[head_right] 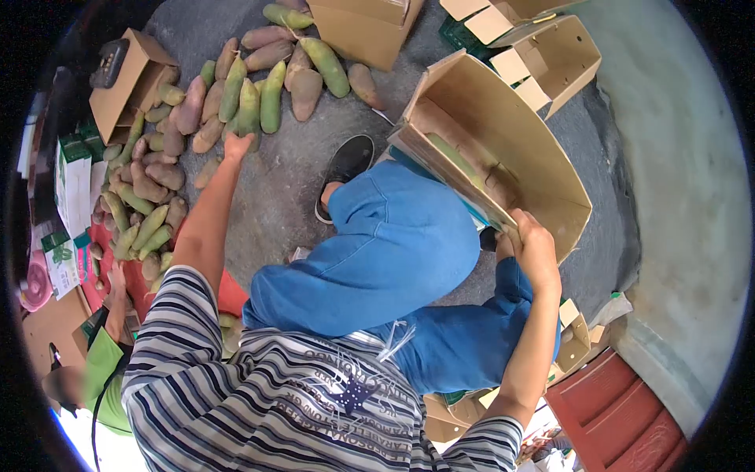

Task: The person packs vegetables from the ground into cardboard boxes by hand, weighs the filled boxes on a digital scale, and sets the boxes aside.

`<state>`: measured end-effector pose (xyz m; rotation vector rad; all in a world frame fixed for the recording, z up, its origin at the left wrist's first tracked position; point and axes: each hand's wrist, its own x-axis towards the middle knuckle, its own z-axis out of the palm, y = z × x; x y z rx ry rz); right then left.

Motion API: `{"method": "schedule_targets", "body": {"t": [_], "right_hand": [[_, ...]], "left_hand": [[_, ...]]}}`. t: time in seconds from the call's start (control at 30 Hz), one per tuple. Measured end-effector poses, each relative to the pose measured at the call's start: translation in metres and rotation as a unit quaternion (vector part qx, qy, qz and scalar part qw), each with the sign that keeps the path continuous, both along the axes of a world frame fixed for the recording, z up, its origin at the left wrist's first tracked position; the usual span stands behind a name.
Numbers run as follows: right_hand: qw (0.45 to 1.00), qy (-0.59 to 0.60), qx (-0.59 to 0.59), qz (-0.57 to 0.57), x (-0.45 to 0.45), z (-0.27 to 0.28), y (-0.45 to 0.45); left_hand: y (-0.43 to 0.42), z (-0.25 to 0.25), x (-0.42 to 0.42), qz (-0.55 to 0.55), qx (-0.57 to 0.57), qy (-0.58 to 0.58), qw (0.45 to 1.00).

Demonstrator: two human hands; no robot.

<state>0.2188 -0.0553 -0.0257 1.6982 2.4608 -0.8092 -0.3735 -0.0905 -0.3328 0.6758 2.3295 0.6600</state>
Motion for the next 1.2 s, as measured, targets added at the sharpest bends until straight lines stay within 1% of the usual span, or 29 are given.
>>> {"method": "schedule_targets", "body": {"t": [0.03,0.13,0.17,0.27,0.37,0.47,0.5,0.53,0.57,0.6,0.67,0.77,0.83,0.9,0.93,0.97,1.0,1.03,1.07,1.1,1.13,1.17,1.2], "right_hand": [[1.0,0.003,-0.001,-0.005,-0.001,0.001,0.001],[1.0,-0.004,-0.01,-0.019,-0.007,0.003,0.001],[1.0,-0.006,-0.006,-0.014,-0.008,0.002,0.001],[1.0,-0.013,-0.001,-0.005,-0.008,0.002,0.004],[1.0,-0.016,-0.015,-0.009,-0.01,0.005,0.006],[1.0,-0.011,-0.016,-0.012,-0.012,0.009,0.006],[1.0,-0.008,-0.011,-0.009,-0.011,0.008,0.005],[1.0,-0.004,-0.005,-0.005,-0.01,0.006,0.005],[1.0,-0.004,-0.007,-0.004,-0.01,0.006,0.005],[1.0,-0.004,-0.008,-0.004,-0.011,0.007,0.005],[1.0,-0.006,-0.002,-0.003,-0.011,0.008,0.004],[1.0,-0.021,-0.001,-0.002,-0.005,0.007,0.003],[1.0,-0.018,0.013,0.0,-0.001,0.003,0.002],[1.0,-0.016,0.018,0.002,0.0,0.001,0.001],[1.0,-0.016,0.017,0.002,0.001,0.001,0.002],[1.0,-0.015,0.017,0.005,0.001,0.0,0.003],[1.0,-0.019,0.014,0.002,0.001,0.0,0.004],[1.0,-0.022,0.009,0.0,0.002,0.0,0.003],[1.0,-0.025,0.007,-0.002,0.002,-0.001,0.003],[1.0,-0.02,0.013,0.001,0.001,-0.001,0.003],[1.0,-0.017,0.019,0.002,0.001,-0.001,0.001],[1.0,-0.014,0.025,0.002,0.001,-0.002,-0.001],[0.999,-0.013,0.03,0.001,0.0,-0.002,-0.001]], "left_hand": [[-0.002,-0.02,-0.006,0.003,-0.007,0.006,1.0],[0.001,-0.037,-0.004,0.019,-0.008,0.018,1.0],[0.003,-0.034,-0.001,0.026,-0.006,0.022,0.999],[0.013,-0.008,0.005,0.027,-0.141,0.047,0.989],[0.014,0.004,0.022,0.037,-0.156,0.053,0.986],[0.016,-0.018,0.024,0.112,-0.117,0.041,0.986],[0.011,-0.028,0.031,0.14,-0.05,-0.045,0.988],[0.006,-0.037,0.038,0.167,0.018,-0.128,0.977],[0.003,-0.039,0.044,0.19,0.086,-0.21,0.955],[0.001,-0.025,0.055,0.227,0.085,-0.258,0.935],[0.005,0.025,0.095,0.29,0.08,-0.356,0.885],[0.007,0.073,0.135,0.269,0.131,-0.381,0.875],[0.015,0.118,0.166,0.135,0.239,-0.31,0.91],[0.03,0.167,0.195,-0.008,0.341,-0.216,0.915],[0.039,0.195,0.209,-0.083,0.386,-0.16,0.905],[0.046,0.234,0.224,-0.167,0.415,-0.123,0.886],[0.058,0.256,0.234,-0.249,0.466,-0.068,0.846],[0.065,0.277,0.246,-0.307,0.476,-0.063,0.822],[0.075,0.298,0.258,-0.375,0.499,-0.011,0.781],[0.081,0.311,0.273,-0.42,0.493,-0.032,0.761],[0.088,0.312,0.289,-0.462,0.483,-0.033,0.743],[0.086,0.315,0.301,-0.486,0.456,-0.047,0.744],[0.086,0.312,0.311,-0.473,0.477,-0.037,0.74]]}}
